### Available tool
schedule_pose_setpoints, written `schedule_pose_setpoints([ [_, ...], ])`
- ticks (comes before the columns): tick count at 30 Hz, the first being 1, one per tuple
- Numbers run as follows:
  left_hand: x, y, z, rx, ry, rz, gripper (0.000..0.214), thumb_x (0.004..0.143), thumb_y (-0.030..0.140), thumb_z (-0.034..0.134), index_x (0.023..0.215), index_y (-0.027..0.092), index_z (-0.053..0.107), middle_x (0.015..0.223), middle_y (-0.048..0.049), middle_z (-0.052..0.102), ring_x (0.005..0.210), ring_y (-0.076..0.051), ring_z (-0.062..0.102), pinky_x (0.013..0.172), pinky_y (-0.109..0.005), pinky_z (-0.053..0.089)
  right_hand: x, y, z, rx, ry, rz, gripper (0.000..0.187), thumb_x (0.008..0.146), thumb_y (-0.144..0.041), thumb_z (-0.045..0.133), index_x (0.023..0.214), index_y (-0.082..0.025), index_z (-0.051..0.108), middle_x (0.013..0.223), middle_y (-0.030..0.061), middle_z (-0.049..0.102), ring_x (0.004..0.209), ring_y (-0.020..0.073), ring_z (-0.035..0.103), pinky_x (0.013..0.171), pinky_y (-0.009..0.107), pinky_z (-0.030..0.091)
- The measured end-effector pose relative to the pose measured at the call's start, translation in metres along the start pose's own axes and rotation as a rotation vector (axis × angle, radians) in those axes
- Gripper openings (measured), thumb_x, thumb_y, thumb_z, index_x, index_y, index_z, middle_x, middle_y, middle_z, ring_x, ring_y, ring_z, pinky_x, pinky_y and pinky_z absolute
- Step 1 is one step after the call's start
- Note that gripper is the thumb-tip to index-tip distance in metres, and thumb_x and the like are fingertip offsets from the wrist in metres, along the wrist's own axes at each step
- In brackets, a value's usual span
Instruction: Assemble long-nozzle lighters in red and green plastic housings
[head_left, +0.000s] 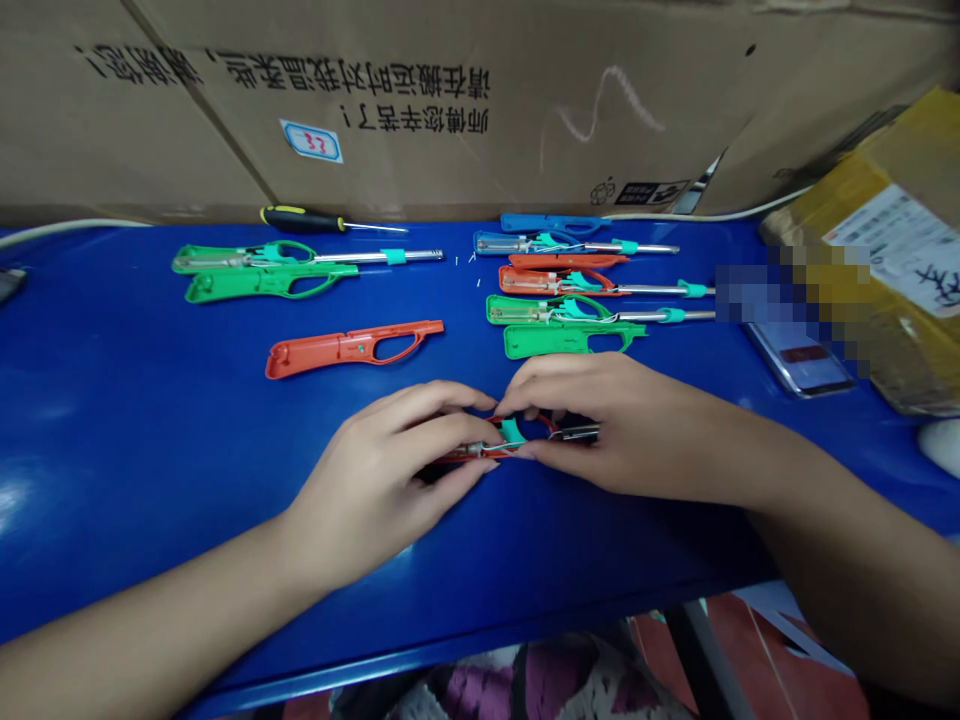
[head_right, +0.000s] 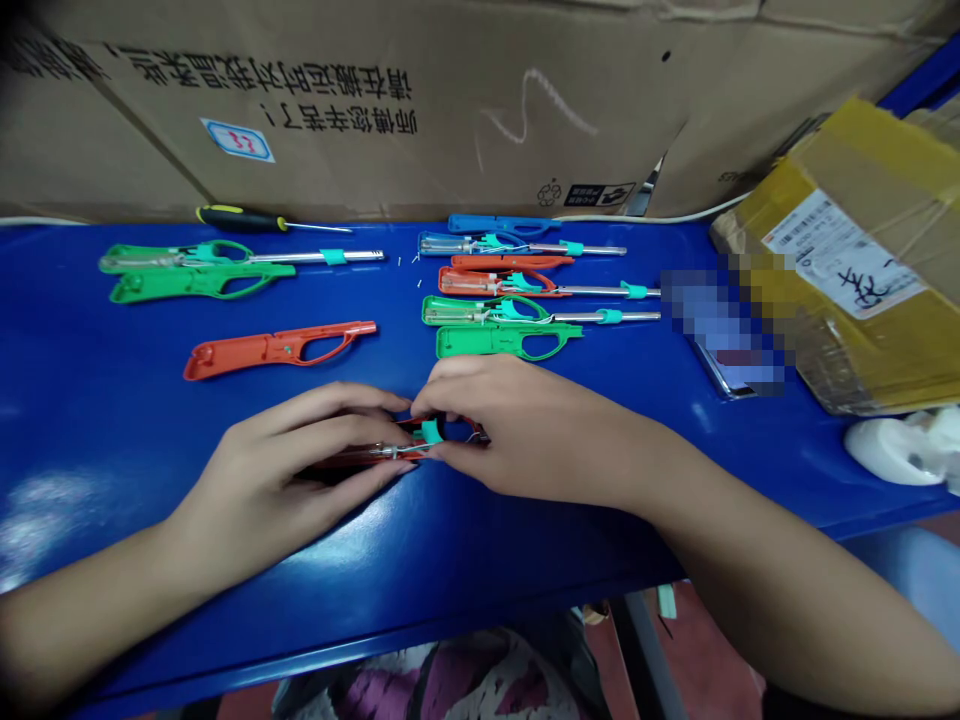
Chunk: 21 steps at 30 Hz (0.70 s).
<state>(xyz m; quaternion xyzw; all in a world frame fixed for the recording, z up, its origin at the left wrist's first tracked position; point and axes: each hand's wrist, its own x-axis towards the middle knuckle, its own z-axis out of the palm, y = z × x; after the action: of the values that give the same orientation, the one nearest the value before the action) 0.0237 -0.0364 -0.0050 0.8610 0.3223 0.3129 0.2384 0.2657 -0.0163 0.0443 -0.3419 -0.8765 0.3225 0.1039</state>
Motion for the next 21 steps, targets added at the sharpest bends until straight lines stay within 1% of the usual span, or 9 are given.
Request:
schedule_pose_setpoints([
  [3,0.0006,0.0012,-0.0001,0.004,0.000,0.000,0.016,0.091,0.015,0.070,0.106,0.020,0.072,0.116,-0.0053,0.069,0.102,-0.014,0.068,0.091,-0.027,0.055,-0.0023,0.0007,-0.0063,-0.035,0.059,-0.007,0.019,0.095,-0.016,0.060,0.111,-0.020,0.069,0.109,0.0040,0.070,0.099,0.0159,0.065,0.088,0.029,0.049],
  [6,0.0017,0.0026,-0.0004,-0.003,-0.009,-0.004,0.014,0.092,0.014,0.069,0.104,0.020,0.071,0.112,-0.0050,0.070,0.095,-0.014,0.068,0.088,-0.028,0.055,-0.0033,0.0026,-0.0104,-0.074,0.088,0.010,0.014,0.093,-0.016,0.063,0.104,-0.020,0.070,0.101,0.0037,0.071,0.093,0.0164,0.065,0.082,0.029,0.049],
  [9,0.0030,0.0032,-0.0010,-0.011,-0.014,0.003,0.016,0.091,0.014,0.069,0.107,0.019,0.070,0.108,-0.0047,0.072,0.096,-0.015,0.067,0.087,-0.028,0.054,-0.0026,0.0047,-0.0102,-0.099,0.051,0.042,0.008,0.092,-0.021,0.066,0.097,-0.019,0.072,0.094,0.0031,0.071,0.088,0.0168,0.064,0.076,0.030,0.047],
  [12,0.0034,0.0029,-0.0013,-0.013,-0.022,0.002,0.018,0.091,0.015,0.070,0.108,0.020,0.069,0.105,-0.0040,0.073,0.096,-0.016,0.067,0.085,-0.028,0.054,-0.0019,0.0058,-0.0071,-0.110,-0.014,0.060,0.008,0.092,-0.020,0.065,0.093,-0.020,0.073,0.092,0.0023,0.070,0.090,0.0172,0.063,0.078,0.030,0.046],
  [14,0.0032,0.0024,-0.0013,-0.012,-0.029,-0.003,0.019,0.091,0.016,0.070,0.109,0.020,0.069,0.104,-0.0036,0.074,0.095,-0.016,0.067,0.084,-0.028,0.054,-0.0016,0.0057,-0.0050,-0.114,-0.043,0.063,0.011,0.092,-0.017,0.063,0.091,-0.021,0.073,0.090,0.0018,0.070,0.091,0.0172,0.062,0.079,0.030,0.046],
  [21,0.0020,0.0012,-0.0008,-0.007,-0.033,-0.014,0.021,0.091,0.015,0.071,0.111,0.020,0.069,0.103,-0.0025,0.074,0.093,-0.014,0.065,0.084,-0.026,0.053,0.0010,0.0030,-0.0014,-0.134,-0.052,0.046,0.017,0.094,-0.013,0.059,0.087,-0.019,0.073,0.087,0.0020,0.067,0.089,0.0168,0.059,0.078,0.031,0.043],
])
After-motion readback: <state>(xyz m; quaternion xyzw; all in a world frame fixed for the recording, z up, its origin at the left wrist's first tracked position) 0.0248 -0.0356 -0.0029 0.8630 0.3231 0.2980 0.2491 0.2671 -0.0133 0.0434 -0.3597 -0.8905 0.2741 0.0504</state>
